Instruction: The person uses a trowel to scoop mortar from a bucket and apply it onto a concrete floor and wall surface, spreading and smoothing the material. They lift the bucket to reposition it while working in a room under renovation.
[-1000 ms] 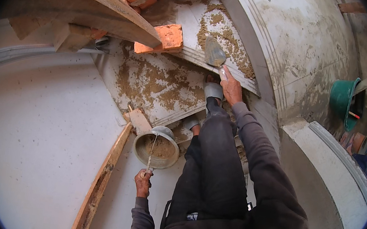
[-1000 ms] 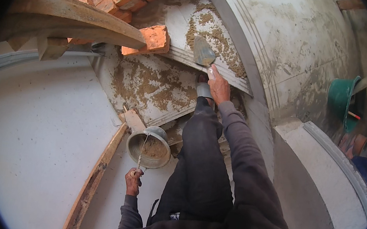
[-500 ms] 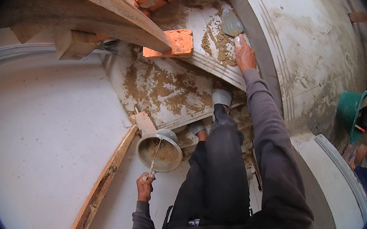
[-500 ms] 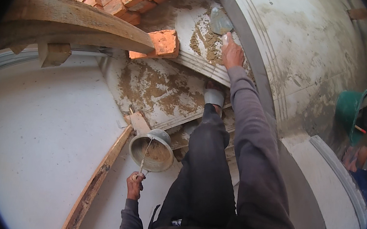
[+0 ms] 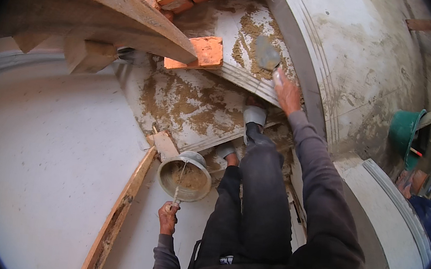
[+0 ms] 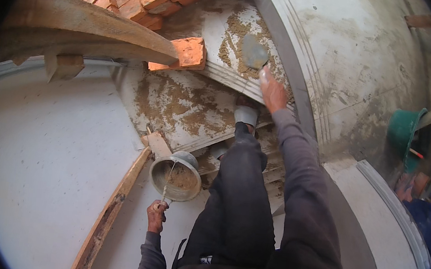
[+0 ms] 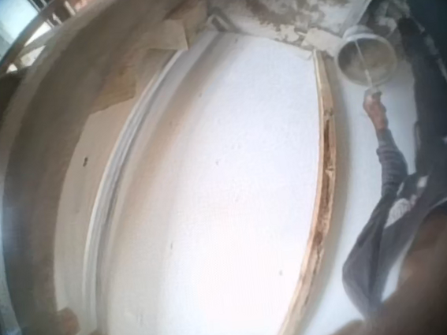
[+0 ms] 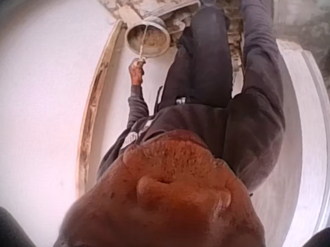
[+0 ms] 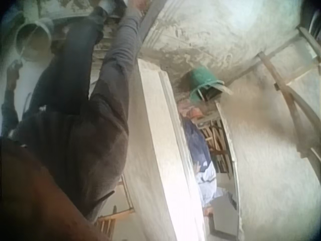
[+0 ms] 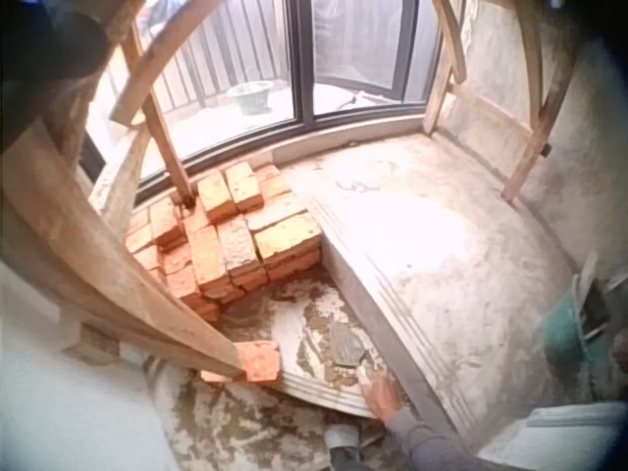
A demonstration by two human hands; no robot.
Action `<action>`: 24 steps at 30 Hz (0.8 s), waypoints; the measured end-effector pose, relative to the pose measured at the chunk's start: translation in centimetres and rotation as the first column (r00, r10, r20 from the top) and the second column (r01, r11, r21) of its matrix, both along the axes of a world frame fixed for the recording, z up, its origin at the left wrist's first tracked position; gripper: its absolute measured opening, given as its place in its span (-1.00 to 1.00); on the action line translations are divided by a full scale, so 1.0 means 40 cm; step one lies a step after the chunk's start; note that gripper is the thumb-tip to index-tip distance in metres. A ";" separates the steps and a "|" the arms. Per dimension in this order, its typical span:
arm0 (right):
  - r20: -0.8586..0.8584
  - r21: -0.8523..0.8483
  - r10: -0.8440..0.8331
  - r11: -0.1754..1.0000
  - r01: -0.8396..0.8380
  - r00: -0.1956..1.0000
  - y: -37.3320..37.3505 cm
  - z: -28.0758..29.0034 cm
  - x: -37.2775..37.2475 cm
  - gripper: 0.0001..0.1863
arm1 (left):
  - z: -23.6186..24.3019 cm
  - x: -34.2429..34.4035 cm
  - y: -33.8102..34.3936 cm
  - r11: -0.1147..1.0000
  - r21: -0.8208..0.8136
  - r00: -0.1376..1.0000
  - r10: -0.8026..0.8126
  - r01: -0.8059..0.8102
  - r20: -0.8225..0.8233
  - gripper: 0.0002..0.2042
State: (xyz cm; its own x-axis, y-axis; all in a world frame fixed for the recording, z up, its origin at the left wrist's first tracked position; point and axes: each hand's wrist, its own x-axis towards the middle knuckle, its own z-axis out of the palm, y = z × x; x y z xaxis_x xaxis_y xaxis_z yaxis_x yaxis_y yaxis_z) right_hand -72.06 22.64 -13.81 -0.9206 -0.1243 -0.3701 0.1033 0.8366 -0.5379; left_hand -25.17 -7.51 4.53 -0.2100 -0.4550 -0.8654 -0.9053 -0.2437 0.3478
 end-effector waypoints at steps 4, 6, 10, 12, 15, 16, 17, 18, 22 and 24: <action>0.019 -0.122 -0.059 0.991 0.061 0.998 0.041 0.008 0.156 -0.37 | 0.002 -0.021 0.008 1.000 -0.010 1.000 -0.020 0.020 -0.018 -0.78; 0.051 -0.110 -0.215 0.969 0.219 0.975 0.055 0.018 0.225 -0.36 | -0.002 -0.022 0.011 1.000 -0.010 1.000 -0.029 0.029 -0.012 -0.75; 0.111 -0.063 -0.382 0.919 0.390 0.918 0.099 0.035 0.356 -0.32 | 0.001 -0.015 0.006 0.998 -0.001 0.997 -0.069 0.069 -0.045 -0.75; 0.141 -0.084 -0.428 0.893 0.442 0.893 0.136 0.033 0.409 -0.30 | 0.000 -0.020 0.007 0.995 -0.026 0.994 -0.094 0.093 -0.046 -0.75; 0.181 -0.101 -0.531 0.827 0.553 0.827 0.171 0.009 0.474 -0.29 | -0.008 -0.011 0.004 0.999 0.013 0.997 -0.051 0.051 -0.056 -0.74; 0.194 -0.117 -0.537 0.818 0.563 0.821 0.171 0.001 0.494 -0.29 | -0.010 -0.008 0.005 0.999 0.014 0.996 -0.051 0.052 -0.069 -0.74; 0.199 -0.139 -0.527 0.820 0.556 0.826 0.173 -0.010 0.502 -0.29 | -0.013 -0.006 0.006 0.999 0.016 0.995 -0.051 0.052 -0.081 -0.74; 0.202 -0.165 -0.517 0.819 0.549 0.832 0.165 -0.002 0.502 -0.29 | -0.012 -0.006 0.006 0.998 0.013 0.994 -0.052 0.054 -0.096 -0.73; 0.264 -0.168 -0.415 0.869 0.466 0.870 0.105 0.017 0.400 -0.31 | -0.005 -0.004 0.001 0.998 0.005 0.991 -0.057 0.058 -0.125 -0.77; 0.237 -0.160 -0.315 0.921 0.356 0.919 0.070 0.020 0.336 -0.32 | -0.009 -0.001 -0.005 0.998 -0.002 0.993 -0.064 0.064 -0.097 -0.73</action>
